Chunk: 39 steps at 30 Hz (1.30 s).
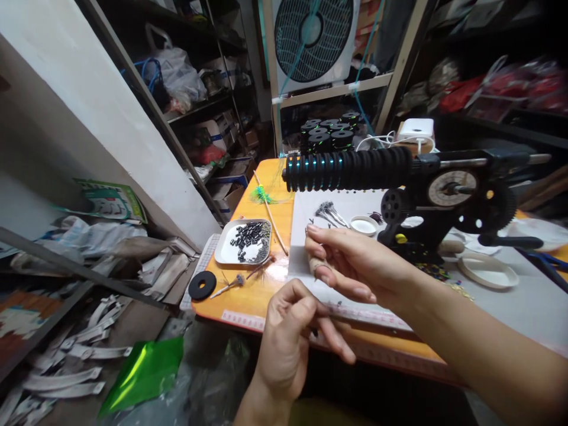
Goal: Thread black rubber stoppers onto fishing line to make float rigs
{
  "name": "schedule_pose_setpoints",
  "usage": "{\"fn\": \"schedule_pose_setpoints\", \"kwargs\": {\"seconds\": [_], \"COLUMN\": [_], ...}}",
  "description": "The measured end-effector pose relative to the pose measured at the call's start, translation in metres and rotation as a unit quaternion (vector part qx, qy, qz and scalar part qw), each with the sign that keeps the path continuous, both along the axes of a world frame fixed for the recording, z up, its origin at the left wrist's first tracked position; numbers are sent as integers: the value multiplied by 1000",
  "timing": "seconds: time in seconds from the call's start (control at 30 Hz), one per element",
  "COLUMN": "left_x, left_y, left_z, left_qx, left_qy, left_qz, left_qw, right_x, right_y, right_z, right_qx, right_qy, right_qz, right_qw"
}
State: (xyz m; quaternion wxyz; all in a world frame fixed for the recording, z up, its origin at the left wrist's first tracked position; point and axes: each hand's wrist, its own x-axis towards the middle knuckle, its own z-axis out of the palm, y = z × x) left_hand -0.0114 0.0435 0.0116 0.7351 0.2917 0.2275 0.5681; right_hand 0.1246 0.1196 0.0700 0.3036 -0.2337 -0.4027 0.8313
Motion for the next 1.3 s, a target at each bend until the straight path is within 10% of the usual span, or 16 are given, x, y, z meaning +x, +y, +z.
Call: {"fn": "schedule_pose_setpoints", "kwargs": {"seconds": [1.03, 1.17, 1.3], "left_x": [-10, -19, -29], "left_y": [-29, -31, -35], "left_z": [-23, -27, -35], "left_qx": [-44, -40, -32], "left_qy": [-111, 55, 234], "left_qz": [-83, 10, 95], "left_qw": [989, 998, 967], "right_x": [3, 18, 20], "right_y": [3, 5, 6], "right_z": [1, 8, 13], "right_qx": [123, 220, 419], "right_qy": [-108, -148, -346], "right_qz": [-84, -217, -270], "right_qw": [983, 940, 795]}}
